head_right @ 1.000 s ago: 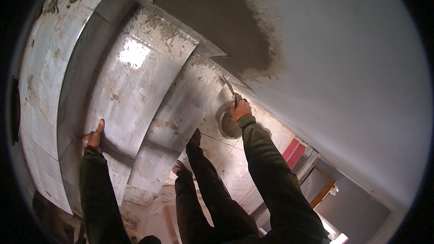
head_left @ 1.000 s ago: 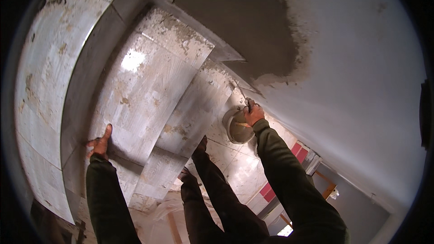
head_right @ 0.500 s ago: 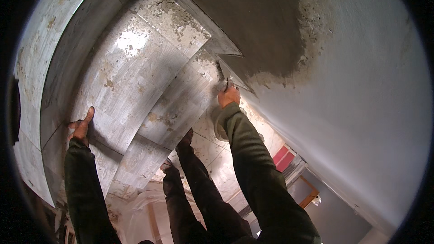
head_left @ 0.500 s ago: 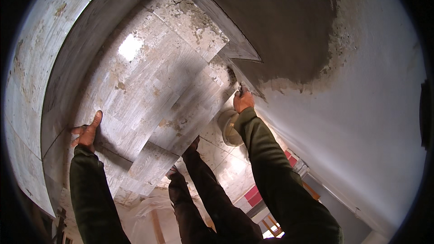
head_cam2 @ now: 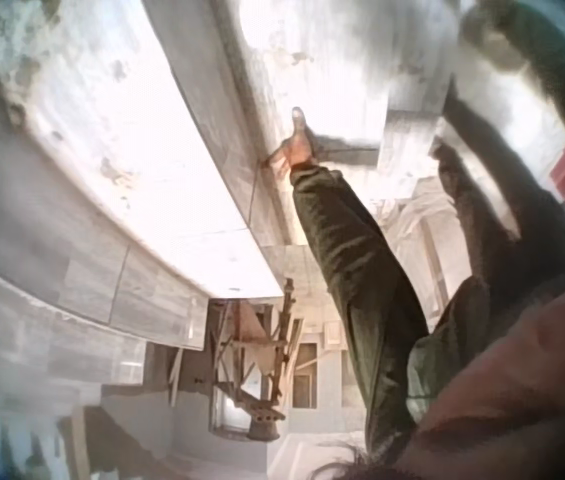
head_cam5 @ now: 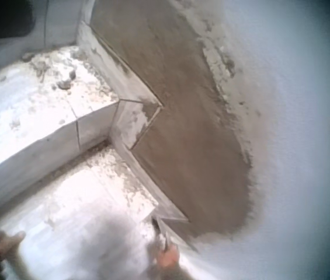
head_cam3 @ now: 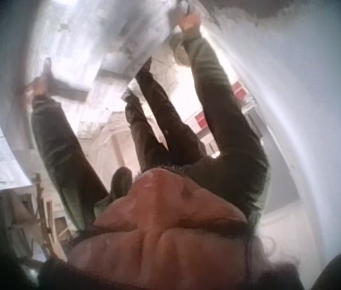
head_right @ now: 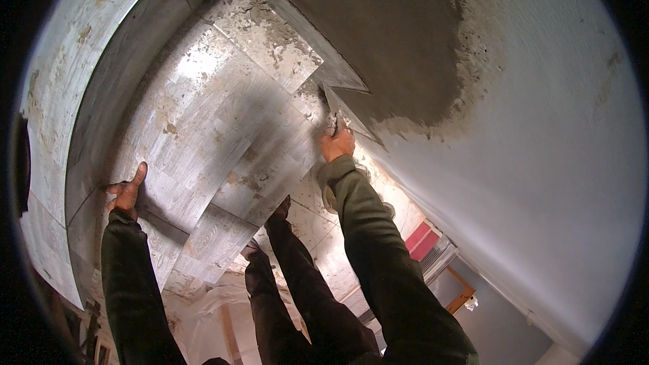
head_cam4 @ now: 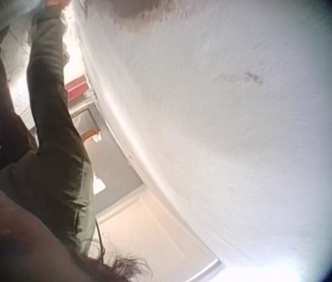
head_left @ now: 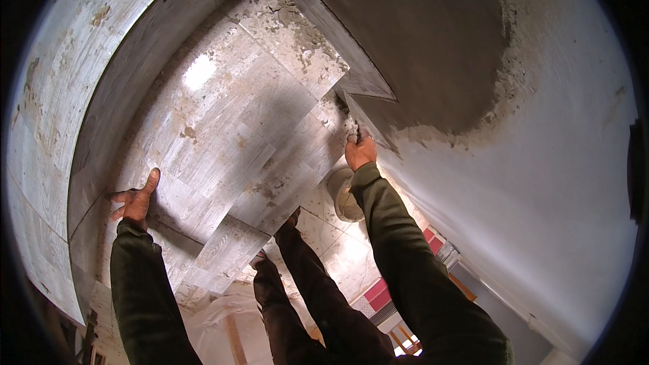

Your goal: The person mixes plaster in a bucket using a trowel and then applies the plaster to the wall at the base of a staircase.

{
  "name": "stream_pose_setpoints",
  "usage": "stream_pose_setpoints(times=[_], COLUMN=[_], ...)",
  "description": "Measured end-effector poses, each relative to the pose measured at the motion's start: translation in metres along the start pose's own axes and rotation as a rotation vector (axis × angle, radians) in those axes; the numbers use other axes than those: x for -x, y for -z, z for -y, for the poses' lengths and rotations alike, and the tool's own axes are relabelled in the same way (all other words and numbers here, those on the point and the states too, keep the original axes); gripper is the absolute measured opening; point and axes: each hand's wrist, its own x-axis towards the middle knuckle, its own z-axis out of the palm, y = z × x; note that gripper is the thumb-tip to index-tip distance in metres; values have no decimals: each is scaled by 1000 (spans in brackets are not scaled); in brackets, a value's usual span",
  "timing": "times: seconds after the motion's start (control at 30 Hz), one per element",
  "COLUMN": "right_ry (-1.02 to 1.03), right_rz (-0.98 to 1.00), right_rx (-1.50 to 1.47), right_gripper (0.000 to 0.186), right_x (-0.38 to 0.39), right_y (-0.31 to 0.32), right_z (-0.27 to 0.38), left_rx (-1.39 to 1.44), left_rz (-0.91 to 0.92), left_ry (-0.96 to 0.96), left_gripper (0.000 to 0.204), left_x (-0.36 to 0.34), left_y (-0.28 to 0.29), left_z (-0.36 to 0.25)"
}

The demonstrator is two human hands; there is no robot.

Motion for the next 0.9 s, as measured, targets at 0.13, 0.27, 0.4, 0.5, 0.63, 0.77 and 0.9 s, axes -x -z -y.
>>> stream_pose_setpoints(times=[0.13,0.27,0.4,0.5,0.63,0.77,0.9], right_ry=[-96,-81,-189,-105,-170,-109,-52], right_rz=[67,-39,152,155,57,35,36], right_rx=[127,22,121,132,201,256,186], right_gripper=[29,29,38,50,43,41,42], right_x=[-31,-11,-28,-7,1,12,27], right_y=[-13,-14,-5,-3,15,18,40], right_z=[7,-2,-11,-36,-100,-116,-135], left_rx=[-18,20,49,22,6,95,96], left_rz=[9,12,47,16,21,-35,-26], left_ry=[-24,2,-40,-19,-2,-21,-38], left_gripper=[148,147,149,149,148,146,143], left_x=[-7,-7,-5,-22,-17,-4,-22], left_y=[-9,-10,-4,-6,-9,-15,-9], left_z=[-5,2,3,11,5,2,19])
